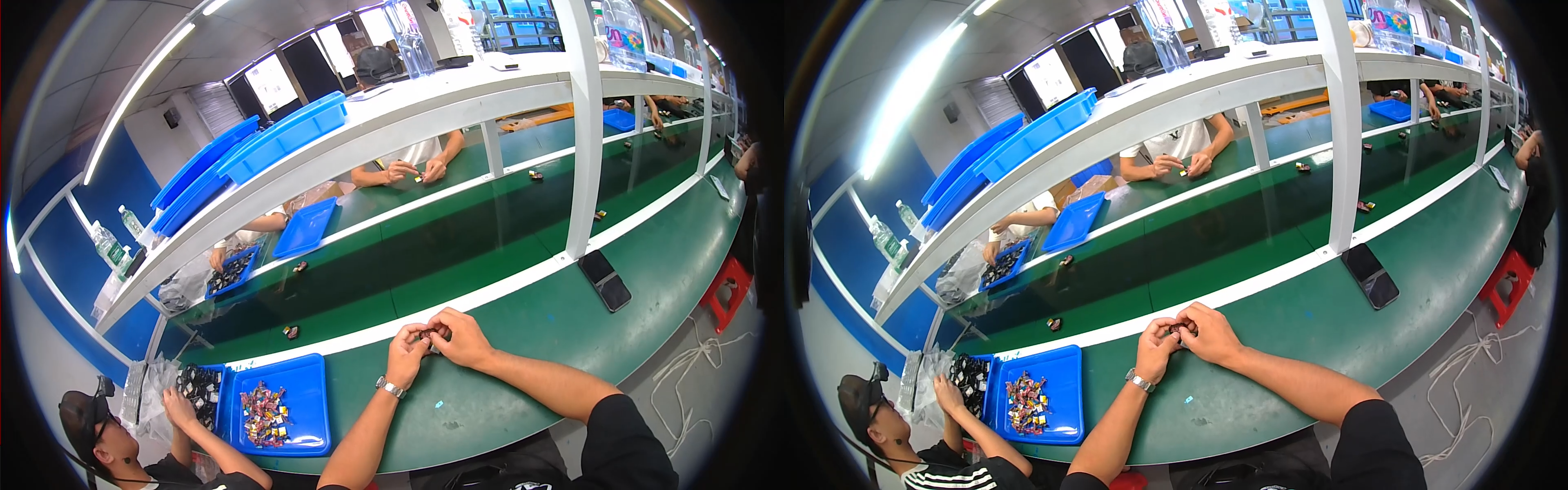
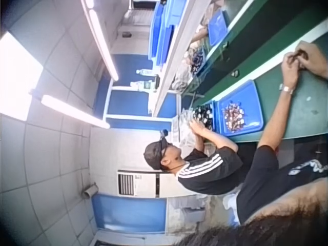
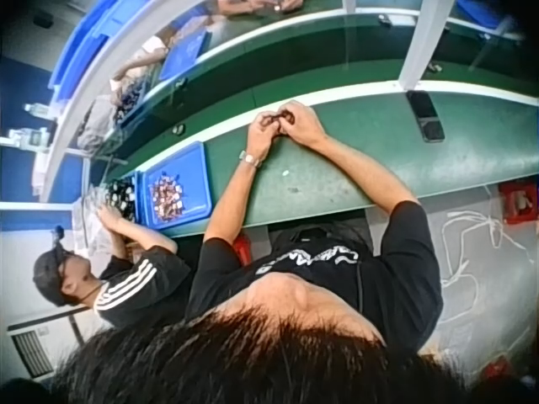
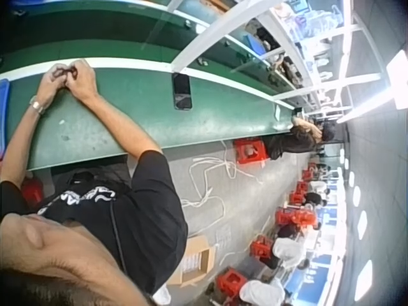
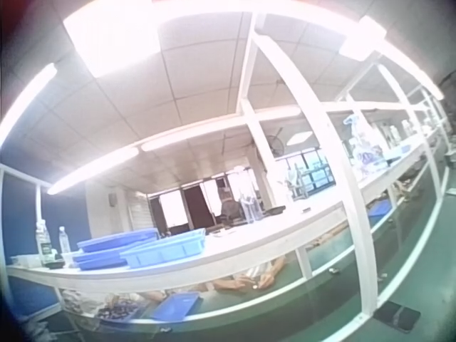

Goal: Assembling small mechanical or electrical components at a manufacturing workstation.

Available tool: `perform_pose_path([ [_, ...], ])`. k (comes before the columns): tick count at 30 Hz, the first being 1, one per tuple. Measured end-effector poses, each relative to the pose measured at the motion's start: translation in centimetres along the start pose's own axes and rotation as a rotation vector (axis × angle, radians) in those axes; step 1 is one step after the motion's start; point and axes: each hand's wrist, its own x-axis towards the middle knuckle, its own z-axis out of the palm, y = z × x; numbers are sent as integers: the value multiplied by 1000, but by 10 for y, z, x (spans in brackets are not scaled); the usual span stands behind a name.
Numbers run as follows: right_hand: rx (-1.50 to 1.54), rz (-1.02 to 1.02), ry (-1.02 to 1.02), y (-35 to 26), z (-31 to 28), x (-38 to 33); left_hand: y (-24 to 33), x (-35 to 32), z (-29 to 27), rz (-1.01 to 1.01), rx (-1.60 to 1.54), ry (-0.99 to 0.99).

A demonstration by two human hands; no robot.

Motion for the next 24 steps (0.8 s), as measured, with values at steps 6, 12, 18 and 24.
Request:
perform_pose_path([
  [6,-13,-34,6,0,0,0,-1,1,-2,-9,-1,-6],
  [12,32,-31,23,3,-1,1,-3,1,-4,45,-60,-72],
  [18,49,-16,19,4,0,2,3,-1,-1,8,-46,-44],
  [24,37,-2,-3,1,0,1,2,-1,0,-18,-6,14],
])
